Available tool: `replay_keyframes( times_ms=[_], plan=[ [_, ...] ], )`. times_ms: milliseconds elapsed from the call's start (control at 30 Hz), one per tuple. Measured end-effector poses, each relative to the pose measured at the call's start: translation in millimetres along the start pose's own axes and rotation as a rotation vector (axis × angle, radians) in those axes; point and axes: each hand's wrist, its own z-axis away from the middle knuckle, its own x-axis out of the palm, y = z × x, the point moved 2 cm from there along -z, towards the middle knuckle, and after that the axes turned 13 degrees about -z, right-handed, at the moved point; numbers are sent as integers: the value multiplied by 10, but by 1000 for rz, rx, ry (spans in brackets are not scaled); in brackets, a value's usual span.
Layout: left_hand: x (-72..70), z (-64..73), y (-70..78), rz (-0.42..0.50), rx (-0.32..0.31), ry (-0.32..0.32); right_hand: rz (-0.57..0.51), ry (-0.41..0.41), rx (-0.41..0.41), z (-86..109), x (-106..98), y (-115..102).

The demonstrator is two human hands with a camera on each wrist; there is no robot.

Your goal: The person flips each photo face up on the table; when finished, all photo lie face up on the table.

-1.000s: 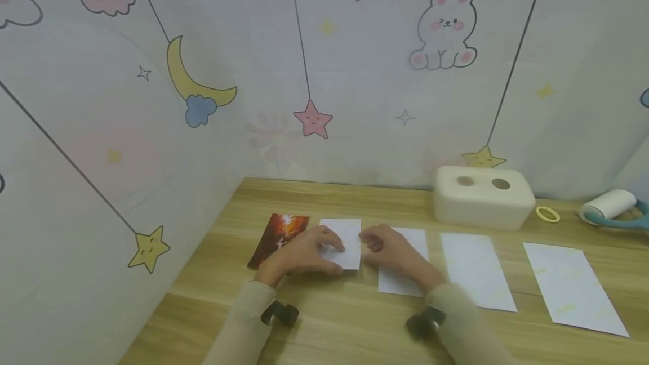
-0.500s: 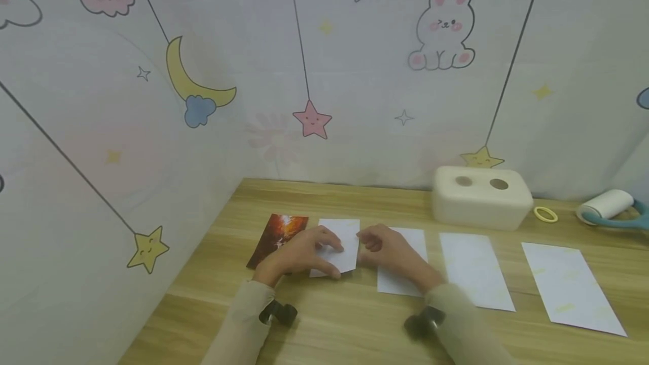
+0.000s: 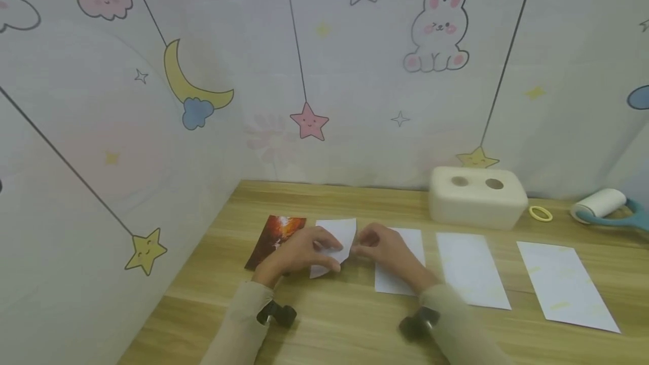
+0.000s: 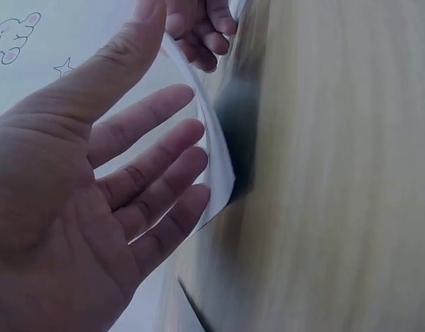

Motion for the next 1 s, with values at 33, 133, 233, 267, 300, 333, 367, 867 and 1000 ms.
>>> replay_keyframes(
  times_ms=[33, 133, 233, 267, 300, 333, 367, 867, 1000],
  plan=[
    [5, 0, 1, 7, 0, -1, 4, -1, -6, 0, 6, -2],
    [13, -2, -3, 23, -13, 1, -6, -31, -44, 1, 21, -5],
    [14, -5, 6, 27, -10, 4, -24, -71, -67, 3, 35, -6],
    [14, -8, 6, 33, -8, 6, -31, -83, -70, 3, 39, -5],
    [15, -11, 6, 37, -9, 11, -38, -92, -73, 4, 45, -3],
    [15, -14, 4, 40, -2, 18, -52, -98, -69, 5, 49, -8],
    [17, -19, 5, 54, 1, 27, -64, -98, -67, 4, 54, -8],
    [34, -64, 39, 198, -52, 209, -340, -164, -131, 5, 162, -20],
    [27, -67, 50, 218, -71, 251, -427, -177, -140, 13, 176, -36]
  ],
)
